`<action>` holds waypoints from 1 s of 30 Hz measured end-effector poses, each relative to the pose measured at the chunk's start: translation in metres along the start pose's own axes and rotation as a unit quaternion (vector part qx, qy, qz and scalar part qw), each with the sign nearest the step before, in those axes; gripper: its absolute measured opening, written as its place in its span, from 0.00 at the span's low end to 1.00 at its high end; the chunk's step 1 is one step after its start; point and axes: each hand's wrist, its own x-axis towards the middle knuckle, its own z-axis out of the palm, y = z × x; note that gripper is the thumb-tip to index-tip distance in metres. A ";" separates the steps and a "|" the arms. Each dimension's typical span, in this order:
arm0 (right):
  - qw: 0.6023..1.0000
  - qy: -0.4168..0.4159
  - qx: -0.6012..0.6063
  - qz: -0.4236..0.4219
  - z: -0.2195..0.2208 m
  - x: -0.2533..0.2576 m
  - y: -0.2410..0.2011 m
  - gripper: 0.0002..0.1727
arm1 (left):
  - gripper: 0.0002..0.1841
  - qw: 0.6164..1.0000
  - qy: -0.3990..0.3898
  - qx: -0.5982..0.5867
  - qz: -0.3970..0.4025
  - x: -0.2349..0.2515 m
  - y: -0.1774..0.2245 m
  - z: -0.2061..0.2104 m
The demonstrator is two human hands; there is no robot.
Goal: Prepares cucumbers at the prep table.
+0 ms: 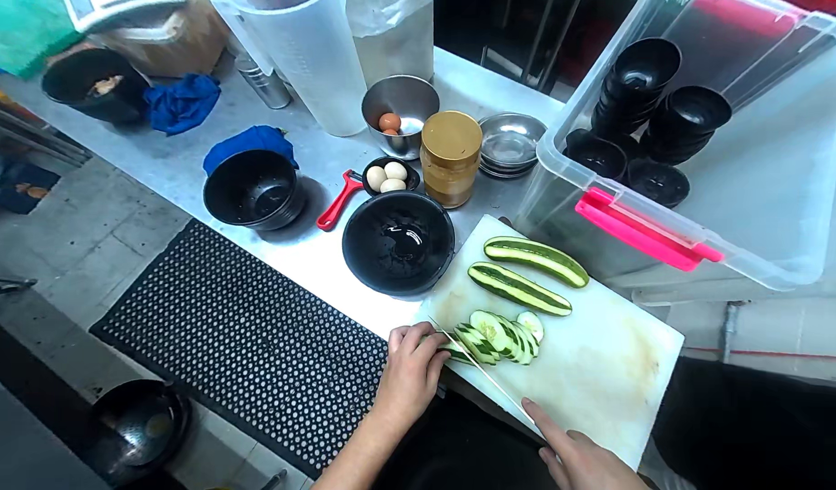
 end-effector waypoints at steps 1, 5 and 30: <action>1.000 -0.004 0.002 0.002 0.000 0.000 0.000 0.33 | 0.10 1.000 0.000 0.002 -0.001 0.000 0.000 0.000; 1.000 -0.012 0.006 0.001 0.000 0.006 -0.002 0.32 | 0.10 1.000 0.002 0.001 0.001 -0.002 0.000 0.001; 0.999 0.026 -0.005 -0.017 0.002 0.012 -0.013 0.32 | 0.13 0.990 0.010 -0.094 -0.106 -0.006 -0.001 0.002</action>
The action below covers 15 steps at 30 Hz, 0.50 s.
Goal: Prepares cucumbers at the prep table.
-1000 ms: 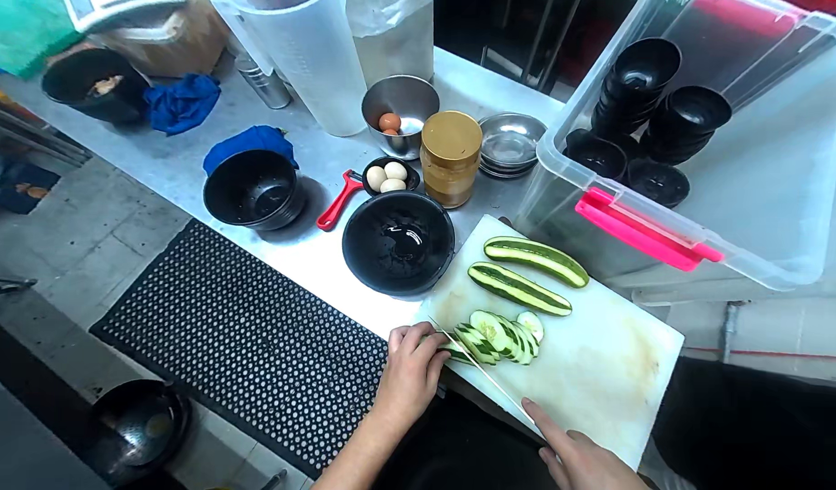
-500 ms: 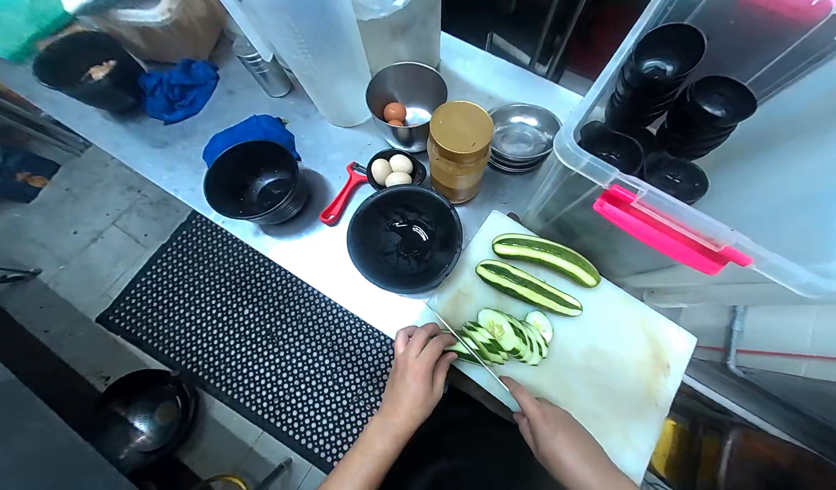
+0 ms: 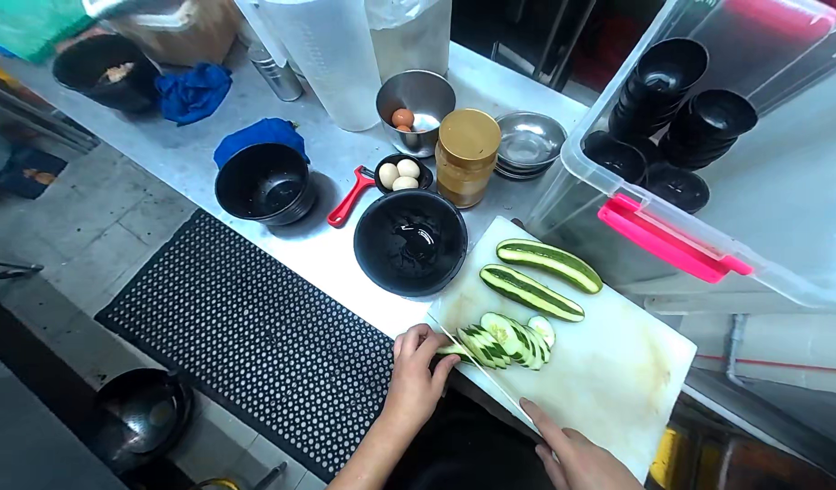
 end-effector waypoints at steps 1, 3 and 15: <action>1.000 -0.006 -0.001 0.001 0.000 -0.001 0.001 0.32 | 0.13 1.000 0.003 -0.001 0.002 0.000 0.000 0.000; 1.000 -0.016 -0.003 0.004 0.000 -0.003 0.001 0.32 | 0.13 1.000 0.005 -0.005 0.006 -0.001 -0.001 0.001; 0.999 -0.034 0.010 -0.007 0.012 0.029 0.006 0.32 | 0.13 0.999 0.035 -0.029 0.023 -0.004 -0.008 0.006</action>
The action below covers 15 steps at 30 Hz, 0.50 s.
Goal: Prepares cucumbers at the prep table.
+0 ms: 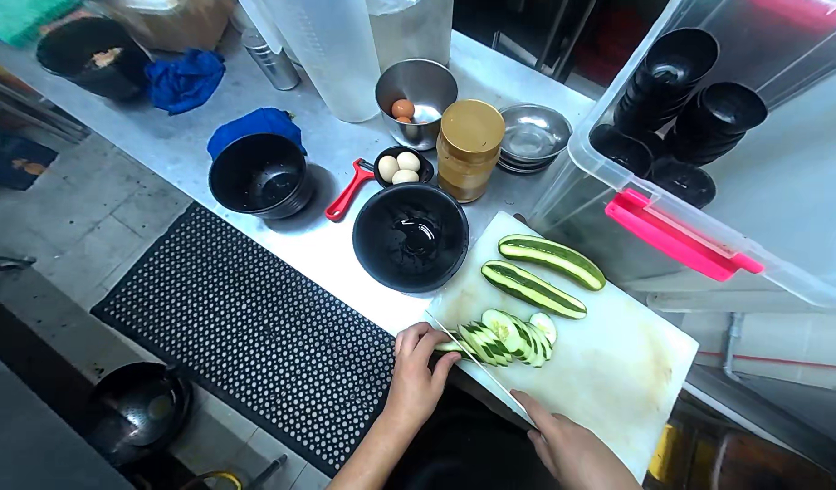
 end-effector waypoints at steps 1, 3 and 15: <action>1.000 -0.005 -0.002 0.000 0.003 0.011 -0.001 0.32 | 0.13 1.000 -0.002 -0.001 0.002 -0.001 -0.001 0.000; 1.000 -0.015 -0.003 0.002 0.008 0.029 -0.002 0.32 | 0.13 1.000 0.001 0.002 0.012 -0.004 -0.002 0.002; 0.999 0.010 0.045 0.008 0.014 0.026 0.008 0.30 | 0.12 0.995 -0.004 -0.096 -0.037 -0.007 -0.005 0.005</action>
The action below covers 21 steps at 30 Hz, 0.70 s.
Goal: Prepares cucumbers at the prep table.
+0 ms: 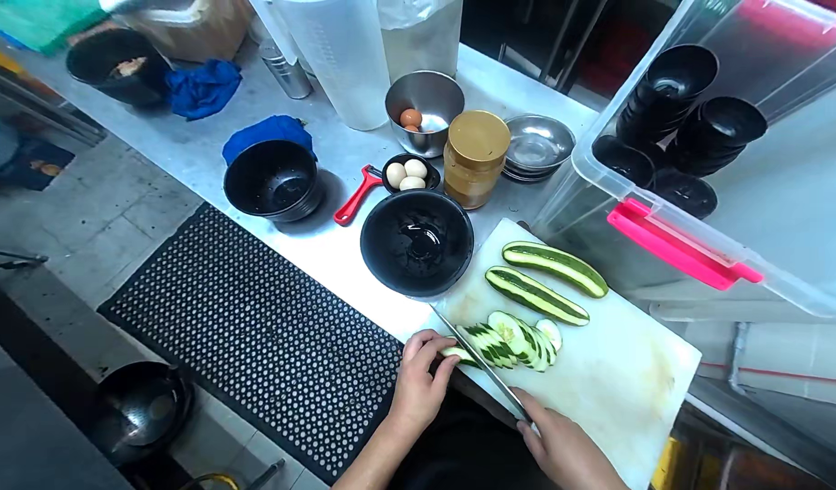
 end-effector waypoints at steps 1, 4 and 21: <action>1.000 0.006 0.000 0.003 -0.001 -0.004 -0.002 0.30 | 0.13 1.000 -0.004 -0.003 -0.003 0.002 0.000 0.001; 0.999 0.030 -0.021 0.004 -0.005 -0.017 -0.006 0.31 | 0.14 0.999 -0.011 -0.033 -0.017 0.007 0.002 0.004; 0.997 0.043 -0.064 0.014 -0.015 -0.050 -0.014 0.30 | 0.11 0.998 -0.001 -0.060 -0.025 0.010 0.004 0.005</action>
